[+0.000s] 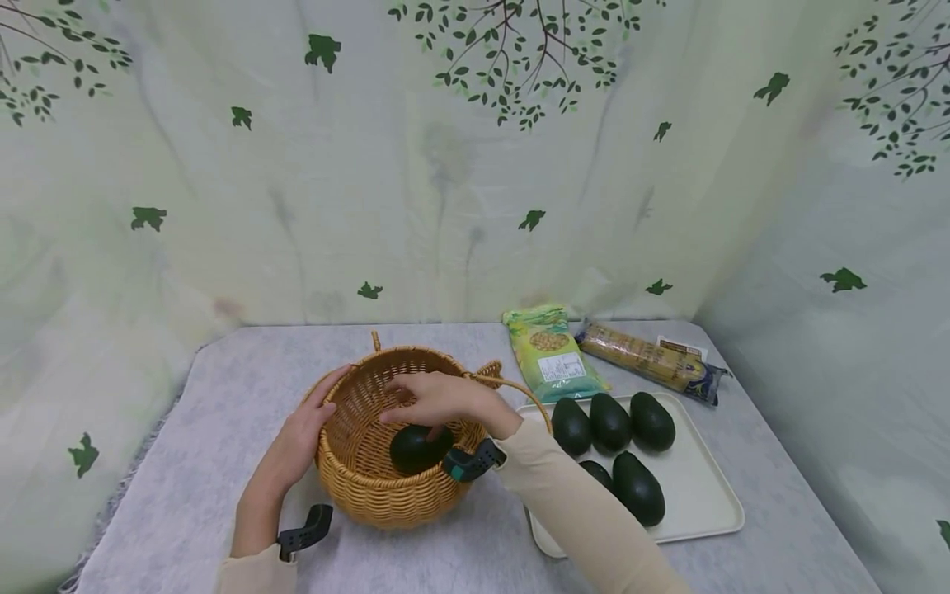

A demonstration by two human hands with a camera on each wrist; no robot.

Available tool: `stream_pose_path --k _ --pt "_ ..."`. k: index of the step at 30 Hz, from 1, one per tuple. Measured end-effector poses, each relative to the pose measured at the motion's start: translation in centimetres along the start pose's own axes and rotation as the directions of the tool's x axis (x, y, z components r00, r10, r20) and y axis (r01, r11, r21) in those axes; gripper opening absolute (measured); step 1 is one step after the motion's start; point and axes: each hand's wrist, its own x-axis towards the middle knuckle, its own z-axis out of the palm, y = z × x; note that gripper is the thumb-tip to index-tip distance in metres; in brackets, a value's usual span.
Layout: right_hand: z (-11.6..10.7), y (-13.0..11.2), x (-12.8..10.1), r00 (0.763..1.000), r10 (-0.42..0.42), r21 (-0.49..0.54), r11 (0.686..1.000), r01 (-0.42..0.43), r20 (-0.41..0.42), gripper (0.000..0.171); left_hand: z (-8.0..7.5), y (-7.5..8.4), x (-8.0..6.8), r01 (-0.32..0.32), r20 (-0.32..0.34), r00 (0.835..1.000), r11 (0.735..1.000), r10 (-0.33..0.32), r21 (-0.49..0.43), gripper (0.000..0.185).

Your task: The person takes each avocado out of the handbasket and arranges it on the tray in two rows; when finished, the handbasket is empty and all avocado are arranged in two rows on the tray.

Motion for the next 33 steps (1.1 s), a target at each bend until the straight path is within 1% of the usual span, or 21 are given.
stream_pose_path --k 3,4,5,8,11,14,18,20,27,33 --pt "0.1 -0.2 0.3 0.999 0.026 -0.072 0.997 -0.024 0.019 0.064 -0.1 0.1 0.0 0.003 0.002 1.000 1.000 -0.003 0.003 0.050" --pt "0.2 -0.2 0.5 0.999 0.023 -0.102 0.995 -0.021 0.025 0.064 -0.1 0.1 0.0 0.007 0.004 1.000 1.000 -0.007 0.002 0.050" --pt "0.3 -0.2 0.5 0.999 0.023 -0.111 0.994 -0.019 0.031 0.065 -0.1 0.1 -0.1 0.009 0.005 1.000 1.000 -0.009 0.002 0.050" --pt "0.4 -0.2 0.6 0.999 0.030 -0.087 0.996 -0.026 0.044 0.064 -0.2 0.2 -0.1 0.012 0.007 1.000 1.000 -0.012 0.004 0.050" --pt "0.5 -0.2 0.7 0.998 0.043 -0.064 0.997 -0.041 0.036 0.063 -0.2 0.2 -0.1 0.005 0.006 1.000 1.000 -0.005 0.006 0.050" --pt "0.4 -0.1 0.9 1.000 0.022 -0.135 0.991 -0.019 0.017 0.062 -0.2 0.2 0.0 -0.001 0.003 1.000 1.000 0.001 0.007 0.050" --pt "0.5 0.1 1.3 1.000 -0.029 -0.280 0.960 0.027 -0.002 0.062 -0.1 0.1 -0.1 0.001 -0.001 1.000 1.000 -0.001 0.003 0.050" --pt "0.6 0.2 1.5 0.999 -0.035 -0.312 0.949 0.032 -0.004 0.064 0.0 0.0 -0.2 0.004 -0.001 1.000 1.000 -0.004 0.001 0.050" --pt "1.0 0.4 1.9 0.999 -0.040 -0.385 0.922 0.034 -0.009 0.078 -0.1 0.0 -0.3 0.001 -0.012 1.000 1.000 -0.001 0.004 0.050" --pt "1.4 0.7 2.4 0.999 -0.037 -0.374 0.927 0.029 -0.014 0.075 0.0 0.1 -0.2 0.001 -0.009 1.000 1.000 -0.001 0.003 0.050"
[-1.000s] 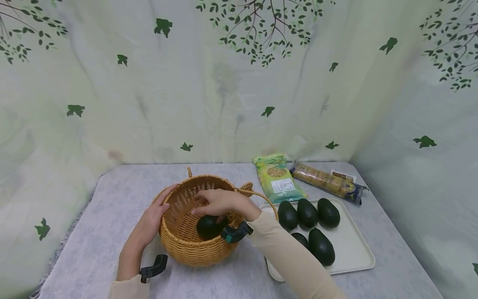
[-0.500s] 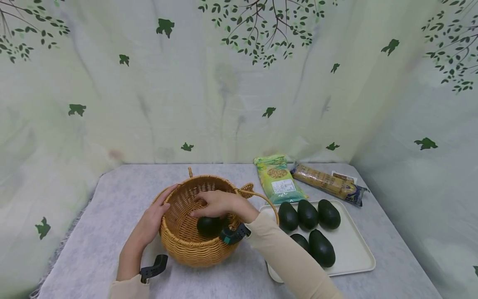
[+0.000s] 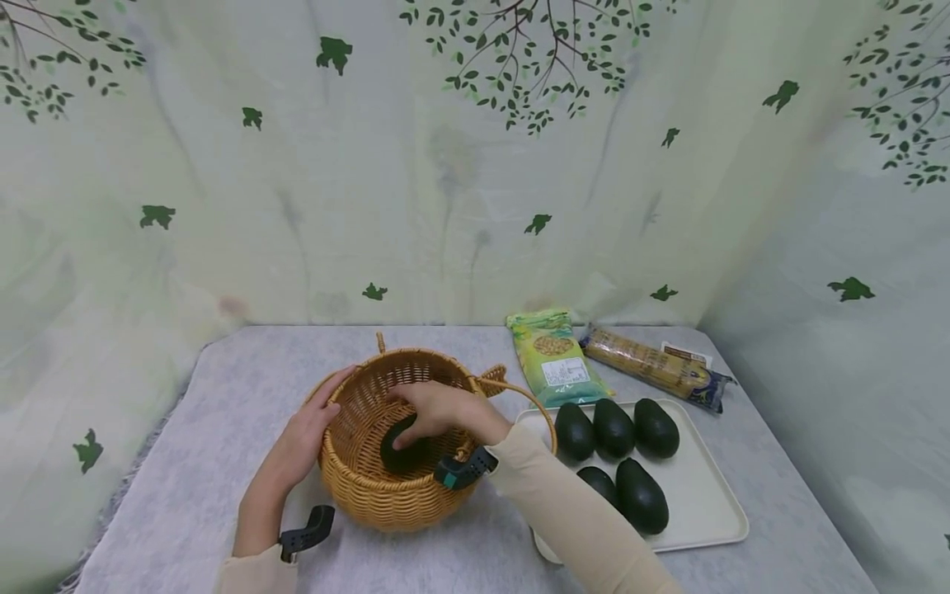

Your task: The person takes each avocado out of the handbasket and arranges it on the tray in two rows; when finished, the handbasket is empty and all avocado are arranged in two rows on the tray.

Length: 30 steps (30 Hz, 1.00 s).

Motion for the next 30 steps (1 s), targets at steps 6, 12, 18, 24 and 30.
stream_pose_path --k 6,12,18,24,30 --pt "0.38 0.20 0.34 1.000 0.002 0.001 1.000 -0.002 -0.002 0.075 0.09 0.05 0.02 0.011 -0.001 1.000 1.000 -0.011 0.007 0.050" --pt "0.71 0.24 0.58 0.998 0.068 0.035 0.997 -0.067 -0.016 0.090 0.10 0.05 0.03 0.023 -0.006 1.000 1.000 -0.023 0.013 0.050" --pt "0.85 0.39 0.56 0.999 0.045 0.019 0.999 -0.045 0.008 0.086 0.12 0.08 0.00 0.020 -0.009 1.000 1.000 -0.020 0.017 0.050" --pt "0.95 0.47 0.69 1.000 -0.006 -0.036 0.999 0.007 0.018 0.073 0.13 0.12 0.01 0.020 -0.010 1.000 1.000 -0.020 0.017 0.051" --pt "1.02 0.32 0.47 0.998 -0.013 -0.047 0.999 0.016 0.062 0.070 0.04 0.15 -0.06 0.004 -0.010 1.000 1.000 -0.004 0.009 0.051"
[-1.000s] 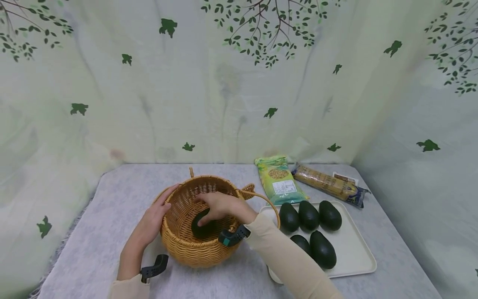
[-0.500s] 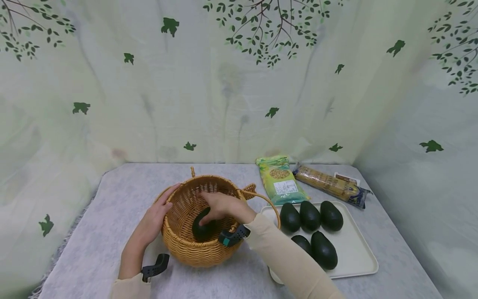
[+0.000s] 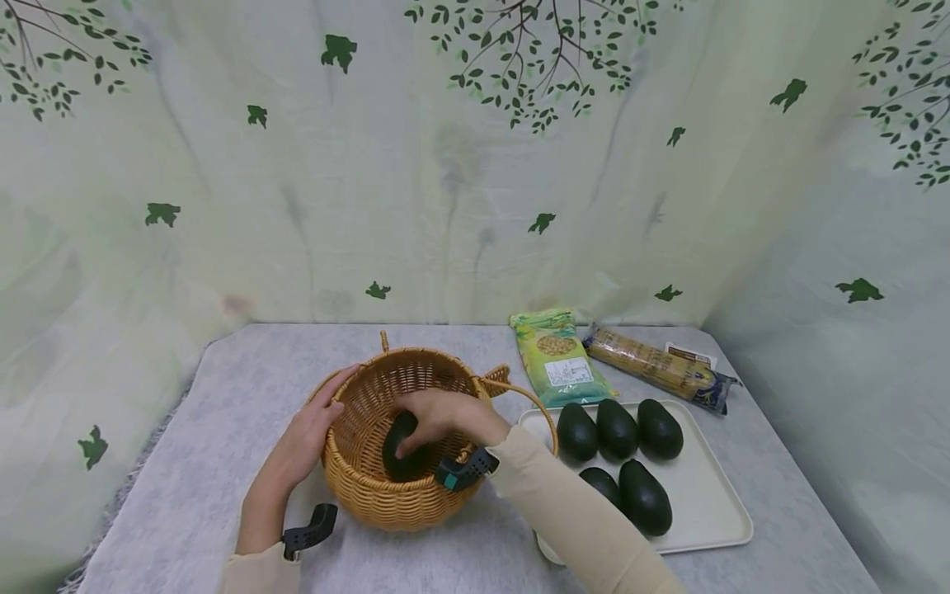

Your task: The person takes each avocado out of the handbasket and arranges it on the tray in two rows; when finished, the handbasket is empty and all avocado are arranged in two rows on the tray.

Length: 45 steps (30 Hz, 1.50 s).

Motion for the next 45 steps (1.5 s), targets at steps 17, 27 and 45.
stream_pose_path --k 17,27,45 --pt "0.37 -0.31 -0.20 0.998 0.048 0.013 0.999 -0.049 0.039 0.078 0.02 -0.18 -0.07 -0.022 -0.007 1.000 1.000 0.022 0.011 0.051" --pt "0.26 -0.18 -0.41 0.998 0.026 -0.020 0.999 -0.025 0.052 0.073 0.13 -0.06 -0.13 -0.019 0.002 1.000 1.000 0.019 -0.007 0.051" --pt "0.18 -0.18 -0.34 0.998 0.065 -0.031 0.997 -0.064 0.012 0.072 0.17 -0.25 0.01 -0.013 -0.004 1.000 1.000 0.013 -0.012 0.050"
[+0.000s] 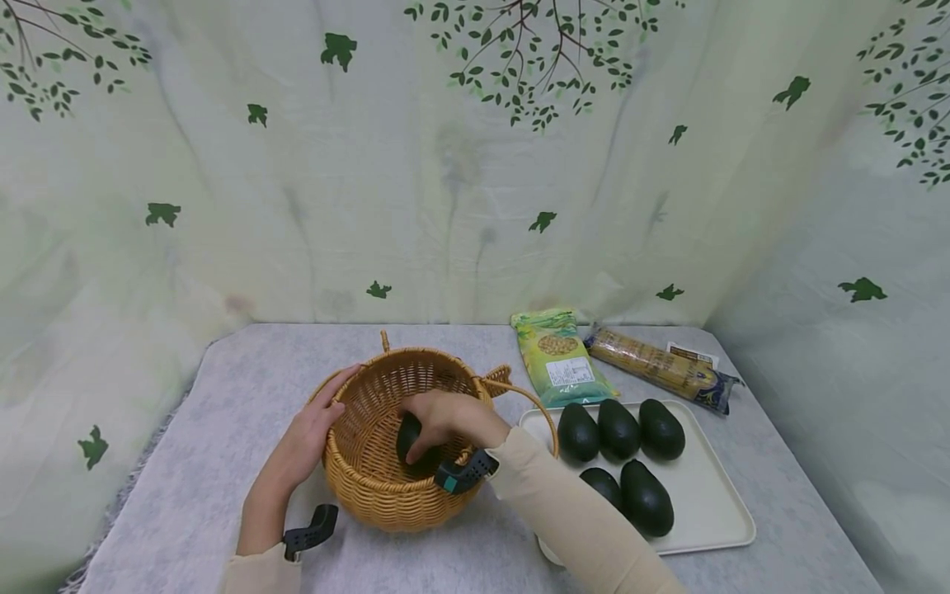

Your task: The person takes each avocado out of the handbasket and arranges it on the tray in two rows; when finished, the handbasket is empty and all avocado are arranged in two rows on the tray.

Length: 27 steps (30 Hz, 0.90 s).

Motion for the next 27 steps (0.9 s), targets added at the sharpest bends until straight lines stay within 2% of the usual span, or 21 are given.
stream_pose_path --k 9,17,27 --pt "-0.2 0.3 0.0 0.995 -0.090 -0.025 0.996 0.089 -0.037 0.075 0.0 0.1 0.0 -0.010 0.013 1.000 1.000 0.010 -0.003 0.050" --pt "-0.8 0.3 -0.4 0.980 -0.188 0.065 0.979 0.192 -0.063 0.074 0.1 0.0 0.0 0.019 0.027 0.999 1.000 -0.018 -0.018 0.050" --pt "-1.5 0.1 -1.0 0.961 -0.252 0.141 0.953 0.266 -0.110 0.075 -0.4 0.1 0.0 0.031 0.023 0.999 0.999 -0.031 0.015 0.050"
